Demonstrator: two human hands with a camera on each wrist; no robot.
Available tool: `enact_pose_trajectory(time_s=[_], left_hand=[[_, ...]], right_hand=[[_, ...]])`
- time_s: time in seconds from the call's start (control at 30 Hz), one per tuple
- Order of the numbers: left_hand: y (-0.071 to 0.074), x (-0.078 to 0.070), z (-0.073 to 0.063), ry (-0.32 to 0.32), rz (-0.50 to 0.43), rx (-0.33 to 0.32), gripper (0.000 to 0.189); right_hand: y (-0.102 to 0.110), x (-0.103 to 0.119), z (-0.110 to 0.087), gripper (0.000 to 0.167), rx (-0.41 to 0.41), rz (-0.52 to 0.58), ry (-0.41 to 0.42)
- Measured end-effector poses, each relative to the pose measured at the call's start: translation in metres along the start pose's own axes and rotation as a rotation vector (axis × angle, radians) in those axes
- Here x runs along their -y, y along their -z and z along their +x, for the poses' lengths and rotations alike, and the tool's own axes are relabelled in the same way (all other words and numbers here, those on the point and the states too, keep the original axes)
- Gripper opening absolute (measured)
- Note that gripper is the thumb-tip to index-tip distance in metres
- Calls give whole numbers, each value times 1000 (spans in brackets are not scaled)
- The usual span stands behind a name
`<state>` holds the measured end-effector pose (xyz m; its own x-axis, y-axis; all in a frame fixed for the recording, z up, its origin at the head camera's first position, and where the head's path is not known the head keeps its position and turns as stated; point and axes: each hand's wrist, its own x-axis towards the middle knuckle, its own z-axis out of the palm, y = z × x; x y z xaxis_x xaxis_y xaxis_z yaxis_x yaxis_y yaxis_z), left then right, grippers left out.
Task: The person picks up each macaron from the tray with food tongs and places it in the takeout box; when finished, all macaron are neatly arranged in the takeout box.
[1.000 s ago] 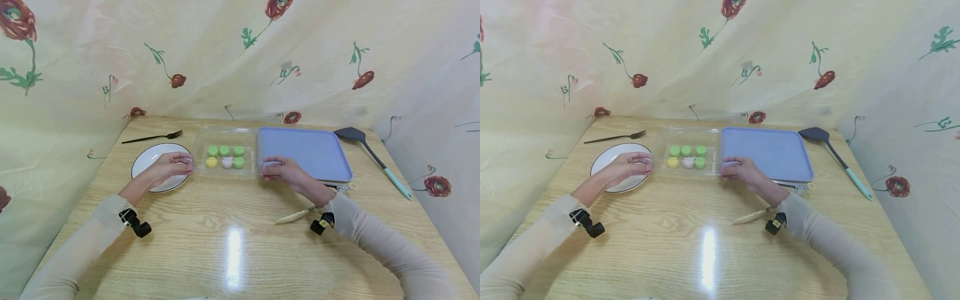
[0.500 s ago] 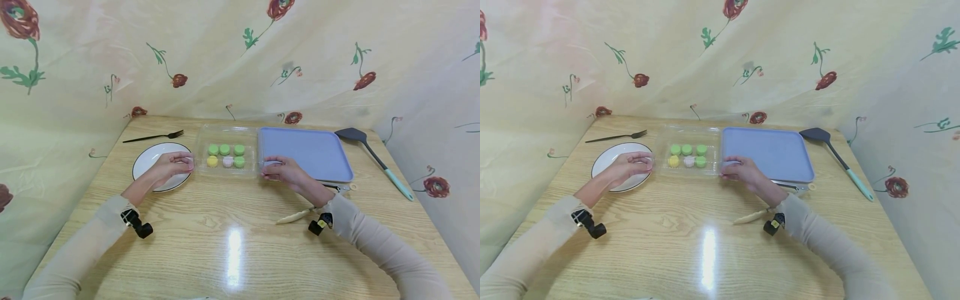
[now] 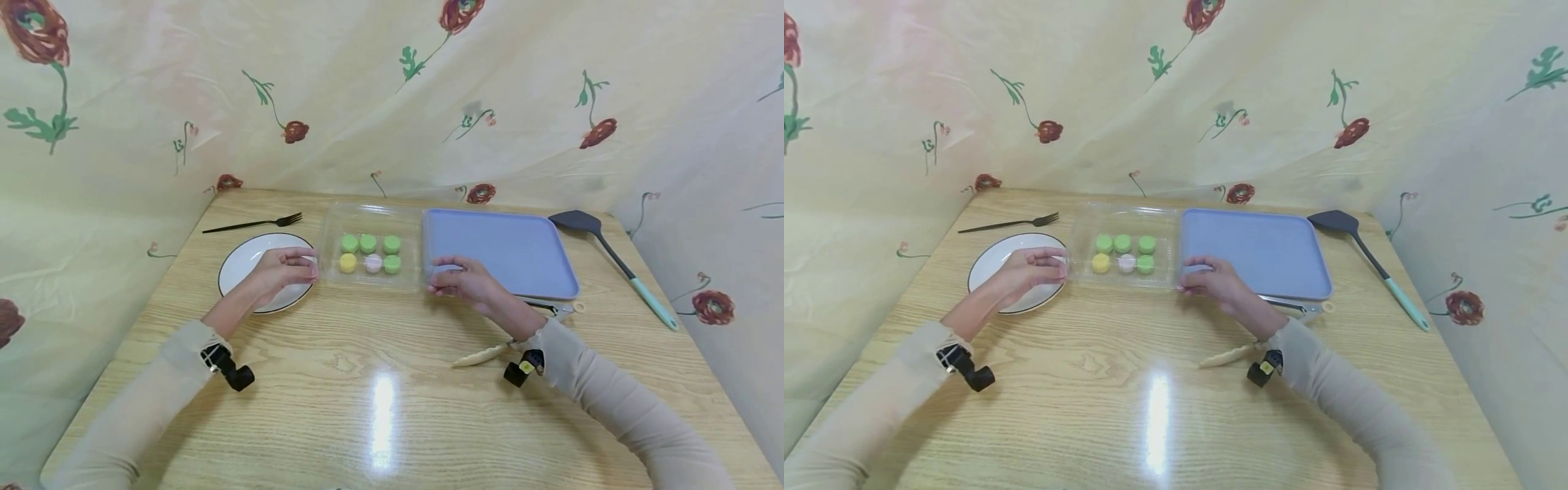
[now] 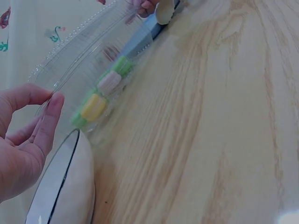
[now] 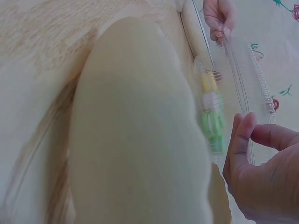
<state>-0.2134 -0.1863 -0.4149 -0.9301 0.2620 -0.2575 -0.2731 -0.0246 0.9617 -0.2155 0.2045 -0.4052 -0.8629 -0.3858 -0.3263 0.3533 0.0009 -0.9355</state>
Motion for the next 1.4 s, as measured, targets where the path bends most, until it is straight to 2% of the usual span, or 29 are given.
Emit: enact_pose_trajectory(time_s=[0.1,0.23,0.33,0.53,0.77,0.97,1.17,1.4], left_hand=[[-3,-3,0,-3,3,-13,53],[-4,-5,1,6,13,-29,53],[-6,-4,3,20,16,-41,53],[-6,1,5,35,-2,-39,52],[-3,1,7,50,39,-17,56],[-1,-2,7,31,56,6,55],[-1,-2,8,36,55,1,54],[2,2,9,-1,82,12,54]], right_hand=[[2,-1,0,50,8,3,10],[1,1,-2,40,6,2,20],[-1,4,-2,33,-2,4,23],[-1,10,-1,31,-5,-19,19],[1,12,1,34,23,-22,-8],[3,13,4,42,20,-49,-25],[4,11,6,44,14,-92,-34],[3,11,7,54,-6,-143,-38]])
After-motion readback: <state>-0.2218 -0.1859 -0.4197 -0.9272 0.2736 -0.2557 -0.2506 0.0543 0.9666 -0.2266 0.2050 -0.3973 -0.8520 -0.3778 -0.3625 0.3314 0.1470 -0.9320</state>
